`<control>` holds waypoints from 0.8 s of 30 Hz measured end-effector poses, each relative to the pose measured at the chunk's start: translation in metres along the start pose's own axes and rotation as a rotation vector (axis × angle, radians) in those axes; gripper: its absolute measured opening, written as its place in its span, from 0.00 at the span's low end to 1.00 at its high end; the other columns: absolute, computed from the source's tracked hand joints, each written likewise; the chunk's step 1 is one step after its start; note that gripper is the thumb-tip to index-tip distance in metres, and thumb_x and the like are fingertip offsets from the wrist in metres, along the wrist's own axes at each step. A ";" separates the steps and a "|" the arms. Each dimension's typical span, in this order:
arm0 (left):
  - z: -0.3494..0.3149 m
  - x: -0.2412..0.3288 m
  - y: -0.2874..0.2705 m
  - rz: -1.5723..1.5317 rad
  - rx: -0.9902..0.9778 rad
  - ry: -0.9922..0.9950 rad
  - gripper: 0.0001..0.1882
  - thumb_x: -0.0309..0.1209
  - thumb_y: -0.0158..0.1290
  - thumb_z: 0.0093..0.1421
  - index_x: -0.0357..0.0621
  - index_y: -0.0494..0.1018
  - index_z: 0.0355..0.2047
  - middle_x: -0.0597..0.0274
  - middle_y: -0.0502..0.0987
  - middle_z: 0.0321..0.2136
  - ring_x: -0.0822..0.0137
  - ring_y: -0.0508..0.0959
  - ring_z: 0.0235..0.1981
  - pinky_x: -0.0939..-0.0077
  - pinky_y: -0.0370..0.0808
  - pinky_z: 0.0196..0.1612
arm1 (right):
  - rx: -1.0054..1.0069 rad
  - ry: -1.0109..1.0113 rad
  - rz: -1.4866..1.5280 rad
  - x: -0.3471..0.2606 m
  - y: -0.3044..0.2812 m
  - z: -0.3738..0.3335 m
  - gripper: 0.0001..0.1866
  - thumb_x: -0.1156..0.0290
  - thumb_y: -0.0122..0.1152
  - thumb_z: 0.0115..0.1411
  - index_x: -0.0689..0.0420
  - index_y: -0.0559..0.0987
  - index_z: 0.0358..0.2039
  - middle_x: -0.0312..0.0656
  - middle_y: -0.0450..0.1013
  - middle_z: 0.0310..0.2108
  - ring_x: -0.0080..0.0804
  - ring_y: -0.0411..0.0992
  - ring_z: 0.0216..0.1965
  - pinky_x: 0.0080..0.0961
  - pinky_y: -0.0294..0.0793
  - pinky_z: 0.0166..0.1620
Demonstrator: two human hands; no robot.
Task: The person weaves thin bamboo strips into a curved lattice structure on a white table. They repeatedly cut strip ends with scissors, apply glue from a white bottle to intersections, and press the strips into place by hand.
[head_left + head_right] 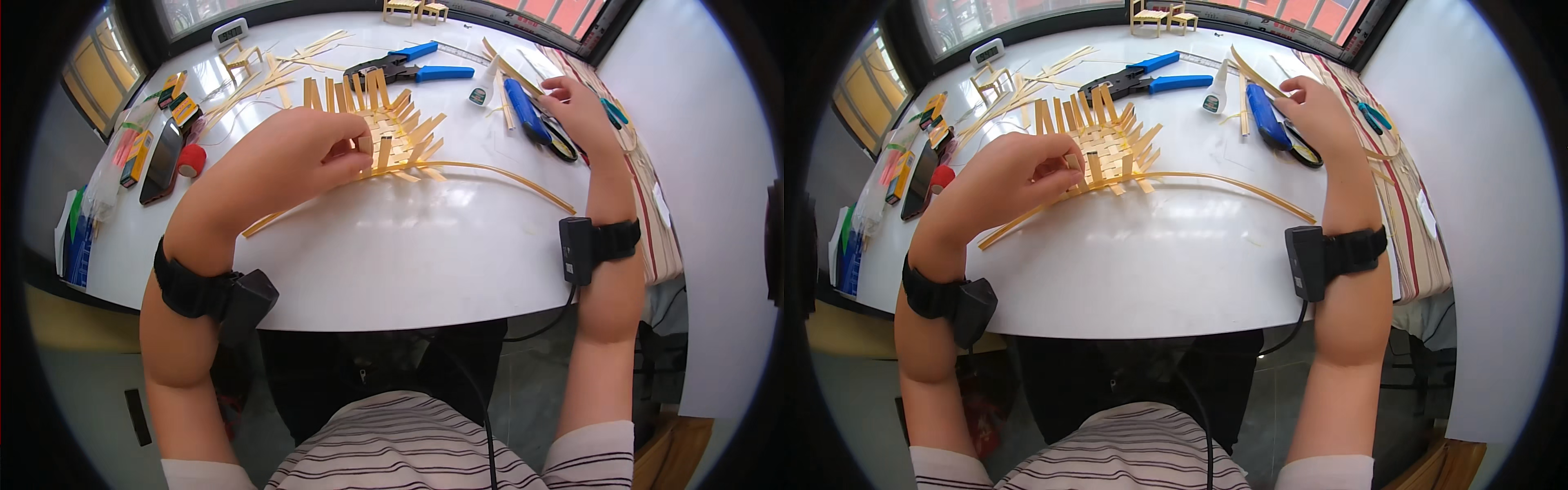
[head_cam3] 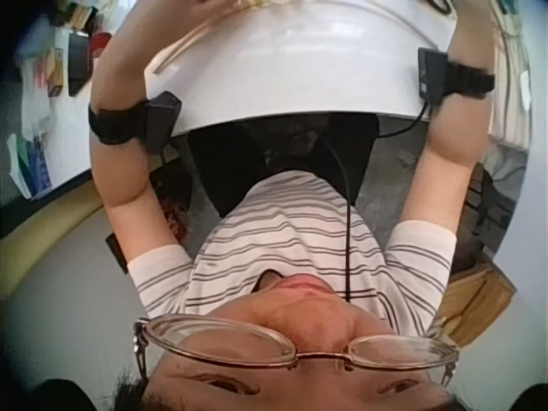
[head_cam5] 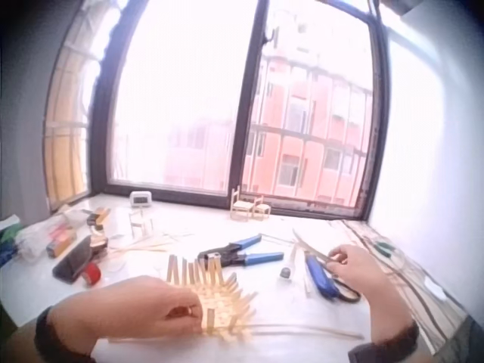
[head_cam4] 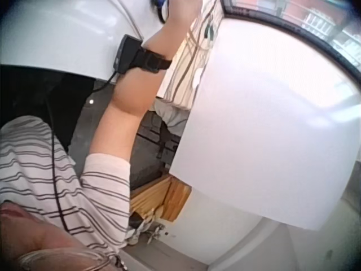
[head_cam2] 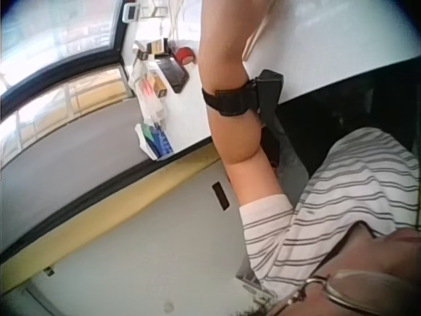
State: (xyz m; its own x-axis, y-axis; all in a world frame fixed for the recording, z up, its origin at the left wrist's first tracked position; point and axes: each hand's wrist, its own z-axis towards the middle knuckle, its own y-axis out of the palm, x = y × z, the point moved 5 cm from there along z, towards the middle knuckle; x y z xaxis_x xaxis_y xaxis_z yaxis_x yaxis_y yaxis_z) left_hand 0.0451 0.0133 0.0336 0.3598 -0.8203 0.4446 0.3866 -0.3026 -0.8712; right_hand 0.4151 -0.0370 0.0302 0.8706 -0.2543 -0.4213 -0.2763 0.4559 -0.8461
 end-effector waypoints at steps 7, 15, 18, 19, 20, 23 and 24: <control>-0.001 0.000 -0.001 -0.009 -0.031 -0.003 0.10 0.31 0.59 0.62 0.36 0.77 0.37 0.54 0.78 0.23 0.61 0.77 0.23 0.71 0.73 0.30 | -0.053 0.041 0.008 0.004 0.005 0.002 0.23 0.58 0.66 0.60 0.57 0.80 0.53 0.47 0.79 0.46 0.36 0.78 0.45 0.31 0.75 0.50; 0.000 0.001 0.000 0.006 -0.014 -0.001 0.10 0.31 0.59 0.62 0.36 0.77 0.37 0.54 0.78 0.23 0.62 0.77 0.23 0.72 0.73 0.30 | 0.017 0.052 0.060 0.017 -0.013 0.008 0.22 0.60 0.65 0.60 0.58 0.81 0.52 0.46 0.80 0.44 0.34 0.79 0.43 0.30 0.76 0.50; -0.001 0.000 0.000 -0.009 -0.014 0.005 0.09 0.31 0.59 0.62 0.36 0.77 0.37 0.54 0.78 0.23 0.62 0.77 0.23 0.72 0.73 0.30 | 0.034 0.040 0.016 0.024 -0.014 0.010 0.21 0.61 0.65 0.60 0.58 0.81 0.51 0.45 0.81 0.42 0.34 0.79 0.42 0.29 0.76 0.50; -0.001 -0.002 0.000 -0.014 -0.007 0.011 0.09 0.31 0.59 0.62 0.36 0.77 0.37 0.54 0.78 0.23 0.63 0.77 0.23 0.72 0.73 0.30 | 0.052 0.033 -0.013 0.025 -0.014 0.009 0.21 0.61 0.65 0.60 0.58 0.82 0.50 0.45 0.81 0.42 0.34 0.79 0.42 0.28 0.76 0.49; -0.001 -0.002 0.000 -0.020 0.000 0.017 0.09 0.30 0.59 0.61 0.36 0.77 0.37 0.54 0.78 0.23 0.63 0.77 0.23 0.73 0.73 0.30 | 0.069 0.026 -0.042 0.026 -0.016 0.009 0.20 0.61 0.65 0.60 0.58 0.82 0.50 0.44 0.81 0.41 0.34 0.79 0.42 0.28 0.76 0.49; -0.001 0.000 0.000 -0.010 0.005 0.026 0.09 0.30 0.59 0.61 0.36 0.77 0.37 0.55 0.77 0.22 0.63 0.76 0.23 0.73 0.73 0.31 | 0.059 0.007 0.097 0.018 -0.015 0.007 0.20 0.62 0.65 0.60 0.57 0.82 0.49 0.44 0.82 0.40 0.33 0.79 0.41 0.28 0.76 0.49; 0.000 0.001 0.000 0.001 -0.001 0.020 0.09 0.30 0.59 0.61 0.36 0.77 0.37 0.55 0.77 0.22 0.63 0.76 0.23 0.73 0.73 0.31 | 0.063 0.004 0.093 0.014 -0.017 0.007 0.19 0.62 0.65 0.59 0.57 0.82 0.49 0.44 0.82 0.40 0.33 0.79 0.42 0.28 0.76 0.49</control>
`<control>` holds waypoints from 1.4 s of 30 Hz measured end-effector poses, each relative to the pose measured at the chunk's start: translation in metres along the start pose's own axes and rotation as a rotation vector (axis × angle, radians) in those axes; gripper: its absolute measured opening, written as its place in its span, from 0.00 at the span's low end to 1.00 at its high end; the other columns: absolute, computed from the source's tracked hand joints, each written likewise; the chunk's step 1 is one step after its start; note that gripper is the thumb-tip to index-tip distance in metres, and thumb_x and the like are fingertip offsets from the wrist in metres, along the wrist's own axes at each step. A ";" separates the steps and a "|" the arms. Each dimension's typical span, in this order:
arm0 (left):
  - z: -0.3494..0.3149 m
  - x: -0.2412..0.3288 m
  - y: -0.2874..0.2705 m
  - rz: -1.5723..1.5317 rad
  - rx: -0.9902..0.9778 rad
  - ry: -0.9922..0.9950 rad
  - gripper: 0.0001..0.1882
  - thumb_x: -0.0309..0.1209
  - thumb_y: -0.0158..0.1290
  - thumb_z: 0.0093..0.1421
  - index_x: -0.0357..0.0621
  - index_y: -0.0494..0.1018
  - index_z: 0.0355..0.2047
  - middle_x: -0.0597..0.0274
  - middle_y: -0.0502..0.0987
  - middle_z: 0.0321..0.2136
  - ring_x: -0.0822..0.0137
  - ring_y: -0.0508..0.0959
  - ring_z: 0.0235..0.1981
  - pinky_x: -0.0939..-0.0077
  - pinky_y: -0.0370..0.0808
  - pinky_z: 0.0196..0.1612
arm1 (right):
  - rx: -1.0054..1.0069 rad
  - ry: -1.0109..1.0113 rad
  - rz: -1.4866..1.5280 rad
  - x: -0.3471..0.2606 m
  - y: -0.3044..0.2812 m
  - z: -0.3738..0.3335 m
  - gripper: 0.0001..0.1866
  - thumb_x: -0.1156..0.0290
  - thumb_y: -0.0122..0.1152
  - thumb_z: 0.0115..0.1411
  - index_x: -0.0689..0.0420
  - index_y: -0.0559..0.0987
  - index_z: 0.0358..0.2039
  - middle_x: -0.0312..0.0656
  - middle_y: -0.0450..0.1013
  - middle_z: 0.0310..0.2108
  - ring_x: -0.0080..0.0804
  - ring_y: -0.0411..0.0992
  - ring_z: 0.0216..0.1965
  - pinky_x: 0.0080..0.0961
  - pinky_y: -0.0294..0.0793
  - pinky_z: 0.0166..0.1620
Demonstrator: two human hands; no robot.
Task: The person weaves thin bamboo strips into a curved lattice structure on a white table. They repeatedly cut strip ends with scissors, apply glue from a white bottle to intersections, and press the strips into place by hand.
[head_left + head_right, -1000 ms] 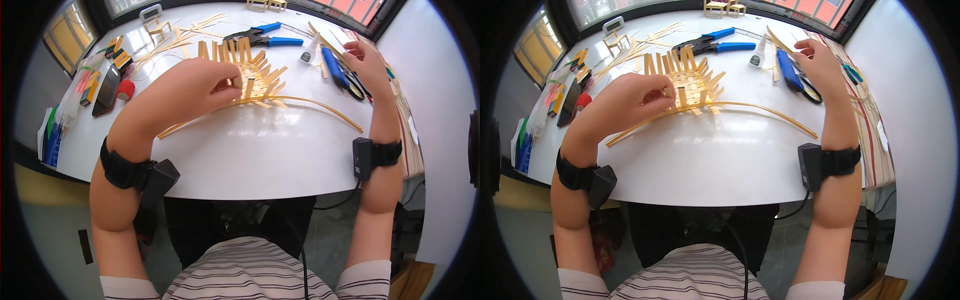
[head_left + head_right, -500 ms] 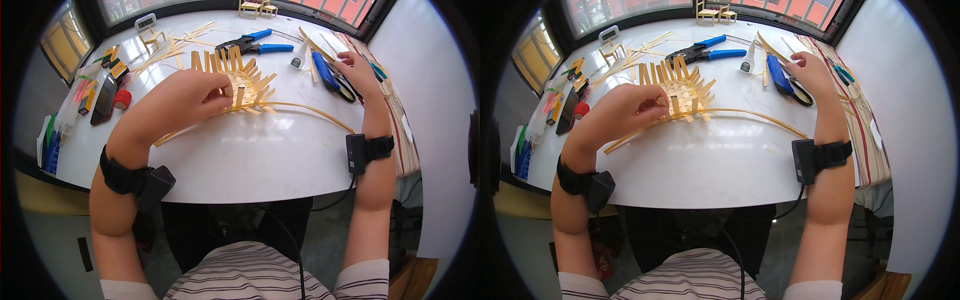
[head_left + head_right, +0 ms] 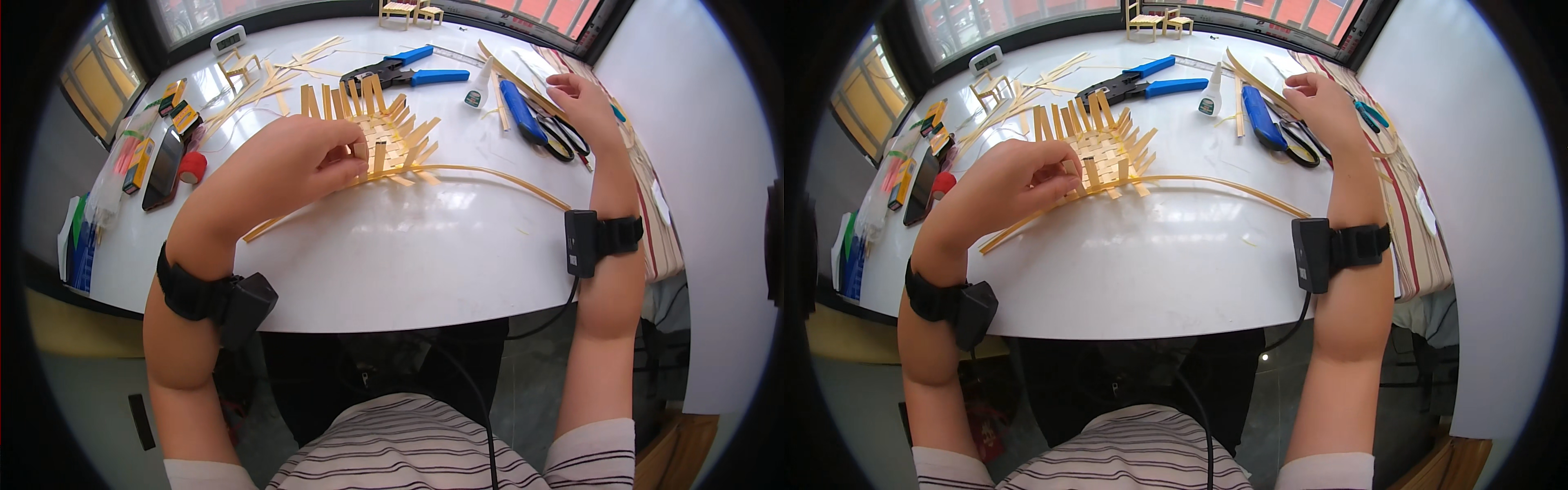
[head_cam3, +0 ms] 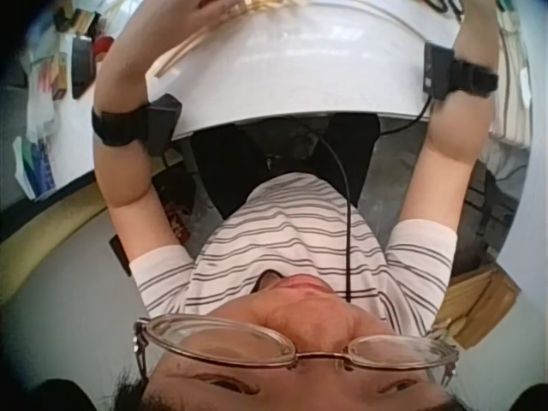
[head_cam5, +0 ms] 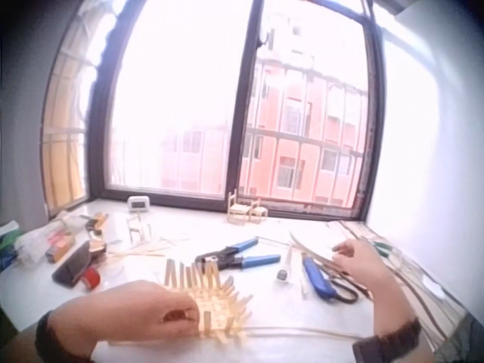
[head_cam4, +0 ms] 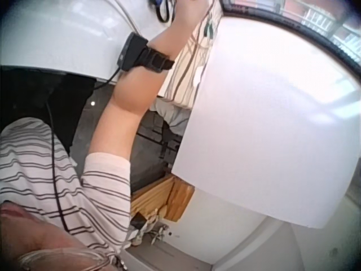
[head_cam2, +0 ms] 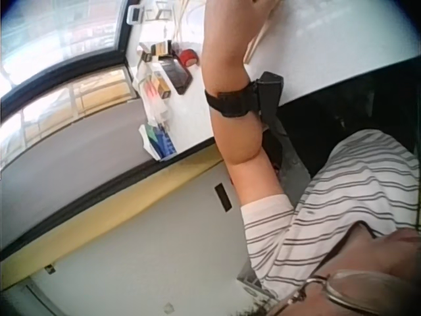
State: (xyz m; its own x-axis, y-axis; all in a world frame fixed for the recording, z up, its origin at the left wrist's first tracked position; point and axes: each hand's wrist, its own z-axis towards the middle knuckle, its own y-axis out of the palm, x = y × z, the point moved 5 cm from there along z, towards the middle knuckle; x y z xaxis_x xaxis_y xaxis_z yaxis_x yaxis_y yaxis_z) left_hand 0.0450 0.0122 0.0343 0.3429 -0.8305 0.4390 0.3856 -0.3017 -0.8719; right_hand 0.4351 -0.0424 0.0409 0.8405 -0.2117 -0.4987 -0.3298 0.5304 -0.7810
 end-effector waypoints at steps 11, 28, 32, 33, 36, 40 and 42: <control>0.001 -0.006 0.005 0.034 0.020 0.089 0.09 0.33 0.56 0.65 0.39 0.75 0.34 0.56 0.75 0.21 0.63 0.73 0.22 0.70 0.69 0.28 | -0.269 0.079 -0.320 0.043 0.015 0.001 0.28 0.74 0.70 0.52 0.56 0.78 0.56 0.43 0.79 0.38 0.33 0.77 0.40 0.27 0.75 0.47; 0.000 -0.009 0.005 0.084 0.008 0.041 0.09 0.35 0.56 0.67 0.42 0.78 0.37 0.58 0.80 0.26 0.64 0.78 0.26 0.73 0.74 0.33 | -0.451 0.284 -0.251 0.014 -0.026 -0.028 0.22 0.64 0.65 0.60 0.57 0.78 0.54 0.33 0.70 0.24 0.19 0.68 0.21 0.21 0.65 0.25; -0.002 -0.010 0.005 0.074 0.001 0.013 0.09 0.35 0.56 0.67 0.41 0.78 0.38 0.56 0.80 0.27 0.62 0.78 0.27 0.72 0.74 0.34 | -0.323 0.279 -0.055 0.027 -0.055 -0.028 0.22 0.63 0.62 0.63 0.60 0.77 0.55 0.32 0.67 0.20 0.17 0.64 0.16 0.19 0.61 0.21; -0.002 -0.011 0.005 0.067 0.006 0.012 0.10 0.35 0.56 0.66 0.40 0.78 0.38 0.55 0.80 0.27 0.61 0.78 0.27 0.72 0.74 0.34 | -0.256 0.243 0.035 0.025 -0.061 -0.028 0.23 0.62 0.62 0.63 0.60 0.76 0.57 0.31 0.67 0.21 0.16 0.64 0.17 0.17 0.62 0.22; 0.000 -0.007 0.003 0.055 -0.002 0.025 0.10 0.34 0.57 0.65 0.39 0.78 0.38 0.53 0.80 0.27 0.58 0.78 0.27 0.70 0.74 0.34 | -0.119 0.026 0.260 0.001 -0.079 -0.030 0.30 0.60 0.61 0.65 0.59 0.71 0.64 0.31 0.66 0.29 0.14 0.65 0.25 0.14 0.65 0.30; -0.001 -0.007 0.002 0.060 0.004 0.051 0.11 0.33 0.57 0.64 0.37 0.78 0.39 0.51 0.80 0.28 0.55 0.78 0.28 0.68 0.74 0.35 | -0.118 -0.348 0.266 -0.079 -0.062 -0.058 0.27 0.68 0.63 0.61 0.62 0.73 0.60 0.38 0.75 0.37 0.22 0.73 0.37 0.14 0.72 0.42; -0.005 -0.009 0.003 0.056 0.001 0.024 0.11 0.33 0.57 0.64 0.37 0.78 0.39 0.50 0.80 0.28 0.55 0.79 0.28 0.68 0.74 0.35 | -0.190 -0.550 0.399 -0.100 -0.032 -0.071 0.26 0.72 0.61 0.60 0.61 0.75 0.59 0.41 0.77 0.43 0.23 0.74 0.41 0.14 0.72 0.44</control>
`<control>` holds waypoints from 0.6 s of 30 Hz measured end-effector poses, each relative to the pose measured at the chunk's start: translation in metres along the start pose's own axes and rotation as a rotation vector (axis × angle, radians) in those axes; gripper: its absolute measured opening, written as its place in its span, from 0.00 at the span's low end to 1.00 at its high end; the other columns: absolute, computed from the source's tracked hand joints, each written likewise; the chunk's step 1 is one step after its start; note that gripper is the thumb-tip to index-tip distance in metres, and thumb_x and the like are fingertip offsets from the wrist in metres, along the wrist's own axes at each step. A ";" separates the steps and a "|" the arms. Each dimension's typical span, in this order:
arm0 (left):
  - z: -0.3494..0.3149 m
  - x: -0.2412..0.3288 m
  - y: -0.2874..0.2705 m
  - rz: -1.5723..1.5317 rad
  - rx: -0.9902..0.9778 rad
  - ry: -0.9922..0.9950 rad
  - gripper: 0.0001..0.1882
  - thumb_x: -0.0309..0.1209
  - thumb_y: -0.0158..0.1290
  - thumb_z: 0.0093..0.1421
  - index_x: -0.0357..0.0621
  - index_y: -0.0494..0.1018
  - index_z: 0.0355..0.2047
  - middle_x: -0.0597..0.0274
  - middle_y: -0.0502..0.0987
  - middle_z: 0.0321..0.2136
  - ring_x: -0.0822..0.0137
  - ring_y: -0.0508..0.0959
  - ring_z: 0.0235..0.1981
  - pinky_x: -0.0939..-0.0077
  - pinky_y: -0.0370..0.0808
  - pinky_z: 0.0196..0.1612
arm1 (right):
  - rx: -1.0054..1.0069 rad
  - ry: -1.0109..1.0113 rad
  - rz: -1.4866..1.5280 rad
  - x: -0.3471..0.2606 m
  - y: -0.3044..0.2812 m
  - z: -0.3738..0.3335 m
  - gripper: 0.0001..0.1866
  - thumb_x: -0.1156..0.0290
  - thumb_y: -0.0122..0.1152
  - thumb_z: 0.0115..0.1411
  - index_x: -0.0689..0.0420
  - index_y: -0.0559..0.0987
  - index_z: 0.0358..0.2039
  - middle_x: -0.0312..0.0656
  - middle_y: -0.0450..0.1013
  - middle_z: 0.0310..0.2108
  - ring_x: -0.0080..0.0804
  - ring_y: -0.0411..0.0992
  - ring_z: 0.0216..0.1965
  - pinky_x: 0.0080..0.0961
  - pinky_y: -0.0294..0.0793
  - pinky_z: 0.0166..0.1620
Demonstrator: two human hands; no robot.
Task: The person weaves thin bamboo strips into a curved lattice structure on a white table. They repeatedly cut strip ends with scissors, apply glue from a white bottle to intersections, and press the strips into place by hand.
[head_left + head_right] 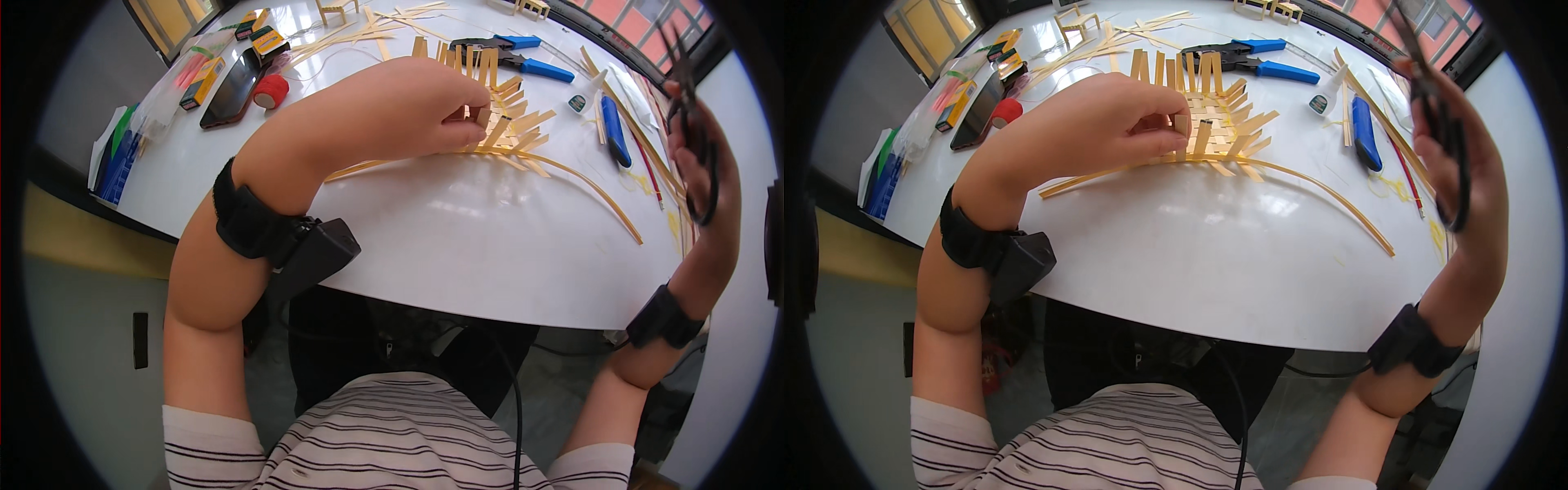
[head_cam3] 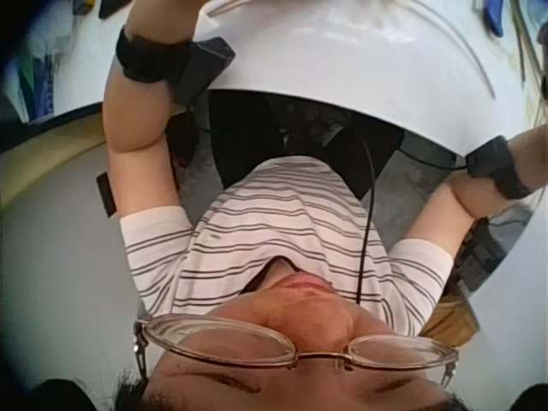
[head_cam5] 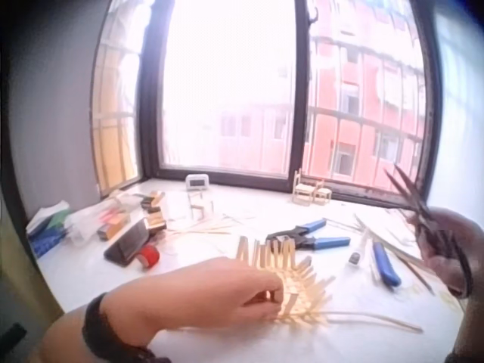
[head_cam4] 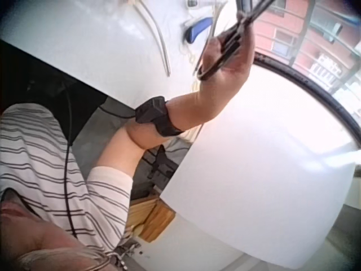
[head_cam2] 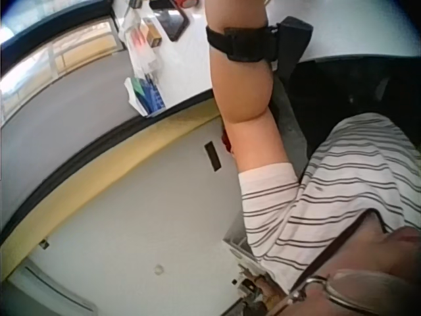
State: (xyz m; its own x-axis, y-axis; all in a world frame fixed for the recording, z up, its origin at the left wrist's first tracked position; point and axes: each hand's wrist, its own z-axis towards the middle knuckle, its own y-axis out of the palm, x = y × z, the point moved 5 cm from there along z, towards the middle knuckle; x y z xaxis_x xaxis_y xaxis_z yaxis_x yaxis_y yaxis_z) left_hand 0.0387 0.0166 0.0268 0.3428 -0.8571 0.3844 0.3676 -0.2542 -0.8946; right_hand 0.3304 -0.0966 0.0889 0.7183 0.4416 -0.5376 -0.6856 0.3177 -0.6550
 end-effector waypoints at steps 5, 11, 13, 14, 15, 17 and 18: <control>0.004 0.003 0.000 -0.014 0.032 0.055 0.10 0.33 0.57 0.63 0.38 0.78 0.38 0.50 0.79 0.27 0.53 0.78 0.28 0.67 0.74 0.33 | -0.466 0.082 -0.114 -0.054 0.059 -0.006 0.30 0.84 0.60 0.44 0.60 0.81 0.52 0.39 0.77 0.36 0.23 0.71 0.31 0.19 0.69 0.31; 0.002 0.001 0.002 0.008 0.070 0.071 0.10 0.34 0.56 0.63 0.39 0.78 0.37 0.50 0.78 0.25 0.52 0.77 0.27 0.64 0.73 0.32 | -0.524 0.075 -0.272 -0.072 0.089 -0.014 0.28 0.76 0.64 0.41 0.58 0.82 0.49 0.43 0.70 0.24 0.38 0.68 0.23 0.31 0.68 0.29; 0.002 0.000 0.002 0.005 0.069 0.071 0.10 0.34 0.57 0.63 0.39 0.77 0.37 0.50 0.78 0.25 0.52 0.77 0.27 0.63 0.73 0.32 | -0.487 0.070 -0.328 -0.076 0.099 -0.019 0.26 0.74 0.64 0.43 0.57 0.82 0.47 0.46 0.72 0.25 0.43 0.71 0.26 0.34 0.70 0.31; 0.002 0.000 0.003 -0.001 0.071 0.073 0.11 0.34 0.57 0.63 0.39 0.77 0.37 0.50 0.78 0.25 0.51 0.77 0.27 0.63 0.73 0.32 | -0.466 0.064 -0.335 -0.075 0.104 -0.022 0.25 0.74 0.64 0.43 0.57 0.82 0.47 0.46 0.73 0.25 0.43 0.72 0.26 0.35 0.71 0.32; 0.002 0.000 0.003 -0.007 0.073 0.074 0.11 0.35 0.57 0.62 0.38 0.77 0.37 0.50 0.78 0.25 0.51 0.77 0.27 0.63 0.73 0.32 | -0.445 0.058 -0.341 -0.076 0.107 -0.024 0.25 0.74 0.64 0.43 0.57 0.82 0.47 0.46 0.73 0.26 0.43 0.73 0.27 0.35 0.72 0.32; 0.003 0.000 0.003 0.004 0.079 0.068 0.11 0.34 0.57 0.62 0.38 0.77 0.36 0.50 0.78 0.25 0.51 0.77 0.27 0.63 0.73 0.32 | -0.493 0.095 -0.384 -0.079 0.112 -0.022 0.22 0.74 0.64 0.45 0.58 0.79 0.45 0.49 0.75 0.29 0.46 0.74 0.29 0.37 0.73 0.34; 0.003 0.000 0.003 0.009 0.082 0.066 0.11 0.34 0.57 0.62 0.38 0.77 0.36 0.50 0.78 0.25 0.51 0.77 0.27 0.63 0.73 0.32 | -0.524 0.149 -0.396 -0.081 0.114 -0.019 0.22 0.74 0.64 0.45 0.58 0.78 0.44 0.49 0.75 0.30 0.47 0.74 0.29 0.38 0.73 0.34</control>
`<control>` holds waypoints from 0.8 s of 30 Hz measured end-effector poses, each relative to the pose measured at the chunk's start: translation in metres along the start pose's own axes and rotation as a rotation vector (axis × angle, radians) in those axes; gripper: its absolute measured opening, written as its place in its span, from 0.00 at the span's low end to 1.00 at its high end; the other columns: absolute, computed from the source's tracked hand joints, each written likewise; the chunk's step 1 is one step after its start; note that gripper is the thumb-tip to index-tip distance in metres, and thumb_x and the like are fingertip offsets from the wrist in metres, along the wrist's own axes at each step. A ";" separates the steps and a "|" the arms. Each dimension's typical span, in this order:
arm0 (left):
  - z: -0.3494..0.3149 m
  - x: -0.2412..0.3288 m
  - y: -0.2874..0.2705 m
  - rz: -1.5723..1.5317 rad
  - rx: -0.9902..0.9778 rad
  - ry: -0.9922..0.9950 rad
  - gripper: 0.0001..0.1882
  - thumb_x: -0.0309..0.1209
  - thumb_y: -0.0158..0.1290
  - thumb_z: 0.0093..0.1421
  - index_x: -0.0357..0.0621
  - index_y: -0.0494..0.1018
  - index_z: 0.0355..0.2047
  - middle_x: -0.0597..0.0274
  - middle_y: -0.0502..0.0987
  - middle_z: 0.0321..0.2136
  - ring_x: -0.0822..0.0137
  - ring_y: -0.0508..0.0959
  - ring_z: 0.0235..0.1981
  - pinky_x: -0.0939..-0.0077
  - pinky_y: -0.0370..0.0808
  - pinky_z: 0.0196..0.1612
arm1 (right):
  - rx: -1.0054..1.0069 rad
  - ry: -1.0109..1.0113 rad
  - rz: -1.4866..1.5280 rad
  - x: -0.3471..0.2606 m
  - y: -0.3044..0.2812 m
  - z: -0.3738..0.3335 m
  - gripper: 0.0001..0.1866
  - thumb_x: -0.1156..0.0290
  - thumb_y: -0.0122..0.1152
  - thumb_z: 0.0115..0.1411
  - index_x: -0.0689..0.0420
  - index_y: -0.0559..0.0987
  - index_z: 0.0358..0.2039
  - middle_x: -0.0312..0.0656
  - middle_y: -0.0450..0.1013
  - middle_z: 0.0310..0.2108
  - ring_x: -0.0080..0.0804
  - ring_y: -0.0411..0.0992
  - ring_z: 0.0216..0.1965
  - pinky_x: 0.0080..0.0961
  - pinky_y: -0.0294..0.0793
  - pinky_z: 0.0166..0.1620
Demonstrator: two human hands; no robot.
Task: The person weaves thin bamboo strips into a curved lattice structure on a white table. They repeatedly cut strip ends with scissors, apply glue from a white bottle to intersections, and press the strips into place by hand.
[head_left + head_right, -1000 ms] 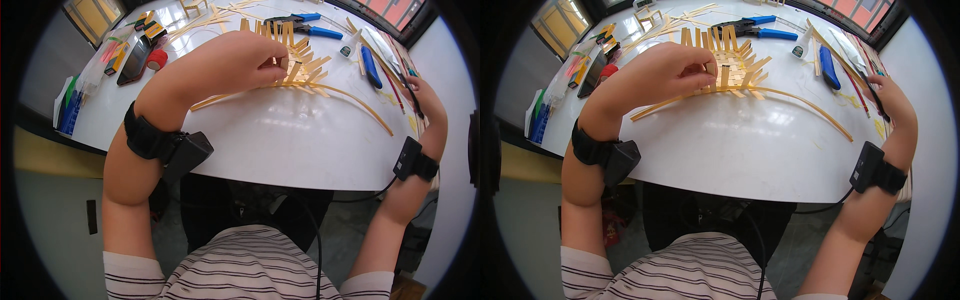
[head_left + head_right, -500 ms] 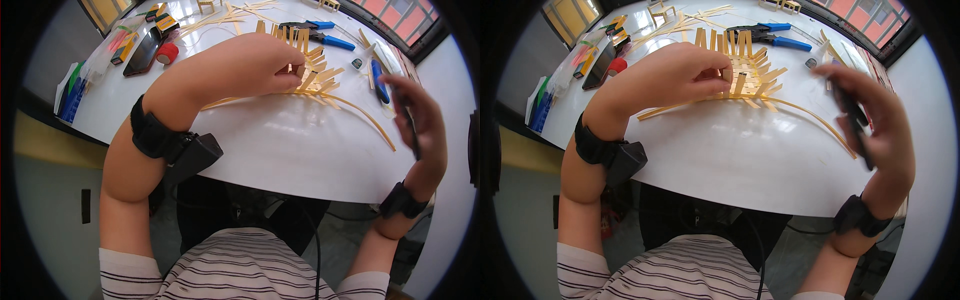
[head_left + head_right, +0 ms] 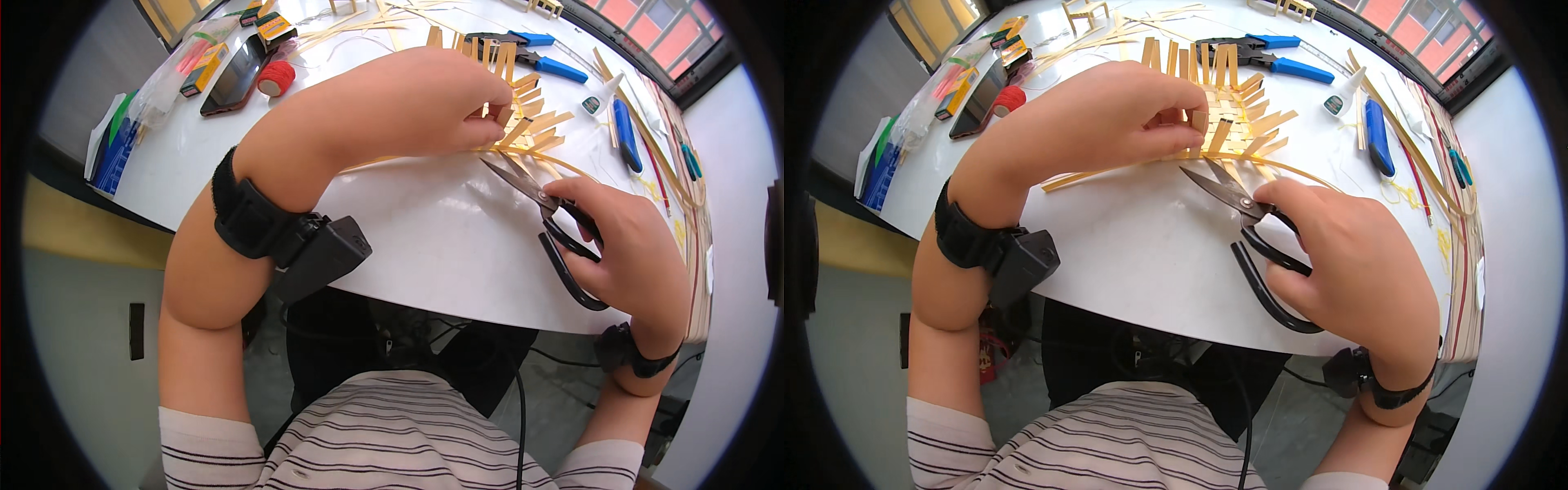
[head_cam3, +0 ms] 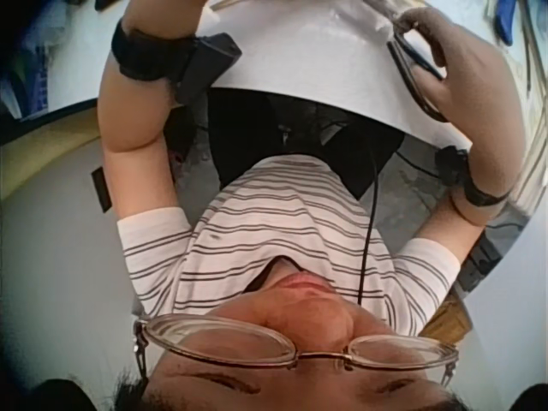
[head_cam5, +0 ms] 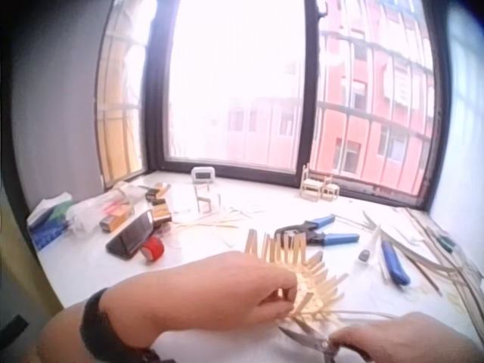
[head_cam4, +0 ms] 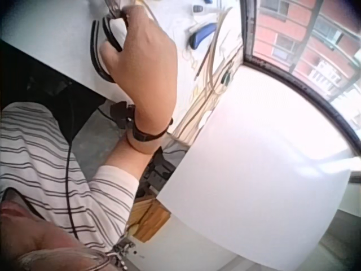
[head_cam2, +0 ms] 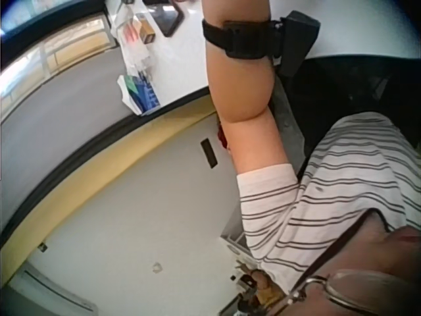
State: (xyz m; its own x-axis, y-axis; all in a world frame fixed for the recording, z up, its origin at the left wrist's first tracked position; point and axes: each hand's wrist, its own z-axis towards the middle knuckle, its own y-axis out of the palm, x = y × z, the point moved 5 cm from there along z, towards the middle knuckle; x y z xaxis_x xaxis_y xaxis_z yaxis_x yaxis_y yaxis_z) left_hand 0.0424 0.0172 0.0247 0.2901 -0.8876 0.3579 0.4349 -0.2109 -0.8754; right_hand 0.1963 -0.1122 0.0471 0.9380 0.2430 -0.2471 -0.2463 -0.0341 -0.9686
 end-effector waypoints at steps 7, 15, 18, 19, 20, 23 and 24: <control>0.000 0.002 -0.003 -0.009 -0.025 -0.005 0.11 0.34 0.57 0.62 0.37 0.76 0.36 0.50 0.78 0.25 0.50 0.77 0.27 0.63 0.72 0.32 | 0.064 -0.068 -0.015 0.003 0.006 0.001 0.21 0.77 0.66 0.46 0.56 0.77 0.44 0.43 0.72 0.24 0.36 0.69 0.22 0.29 0.70 0.30; 0.000 0.002 -0.001 0.010 0.003 0.022 0.10 0.33 0.57 0.62 0.37 0.77 0.36 0.50 0.78 0.25 0.51 0.77 0.26 0.64 0.72 0.32 | 0.015 -0.086 0.010 0.000 0.005 0.002 0.19 0.74 0.64 0.45 0.57 0.75 0.41 0.50 0.77 0.33 0.51 0.75 0.32 0.39 0.74 0.36; 0.000 0.000 0.000 0.002 0.008 0.024 0.10 0.34 0.57 0.63 0.37 0.77 0.36 0.50 0.78 0.25 0.52 0.77 0.26 0.64 0.73 0.32 | 0.023 -0.078 -0.016 -0.001 0.005 0.002 0.19 0.75 0.63 0.46 0.57 0.75 0.41 0.50 0.77 0.32 0.51 0.75 0.33 0.39 0.74 0.36; 0.000 0.001 0.000 0.001 -0.003 0.018 0.10 0.34 0.57 0.63 0.37 0.77 0.36 0.50 0.78 0.25 0.52 0.78 0.27 0.64 0.73 0.32 | 0.019 -0.068 -0.018 -0.001 0.005 0.002 0.18 0.75 0.63 0.46 0.57 0.75 0.41 0.50 0.77 0.32 0.52 0.75 0.33 0.39 0.74 0.37; 0.001 0.002 -0.001 0.001 -0.015 0.011 0.10 0.34 0.57 0.63 0.37 0.77 0.36 0.51 0.78 0.25 0.52 0.78 0.27 0.64 0.73 0.32 | 0.018 -0.066 -0.011 -0.001 0.005 0.002 0.18 0.75 0.63 0.46 0.57 0.75 0.41 0.50 0.77 0.32 0.52 0.75 0.33 0.40 0.74 0.37; 0.001 0.001 0.000 -0.001 -0.016 0.009 0.10 0.34 0.57 0.62 0.37 0.77 0.35 0.51 0.79 0.24 0.53 0.78 0.27 0.65 0.73 0.32 | 0.015 -0.062 0.005 0.000 0.005 0.003 0.18 0.75 0.62 0.46 0.58 0.75 0.41 0.50 0.77 0.33 0.52 0.75 0.33 0.40 0.74 0.37; 0.001 0.001 0.000 -0.002 -0.012 0.011 0.10 0.34 0.57 0.62 0.37 0.77 0.35 0.51 0.79 0.24 0.53 0.78 0.27 0.64 0.73 0.32 | 0.015 -0.061 0.007 0.000 0.005 0.003 0.18 0.75 0.62 0.46 0.58 0.75 0.41 0.51 0.77 0.32 0.52 0.75 0.33 0.40 0.74 0.37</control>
State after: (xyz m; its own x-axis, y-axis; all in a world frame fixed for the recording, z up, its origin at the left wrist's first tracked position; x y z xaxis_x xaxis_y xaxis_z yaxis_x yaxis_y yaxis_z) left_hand 0.0431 0.0168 0.0252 0.2800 -0.8915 0.3562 0.4256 -0.2174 -0.8784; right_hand 0.1942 -0.1091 0.0419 0.9197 0.3014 -0.2514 -0.2571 -0.0212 -0.9661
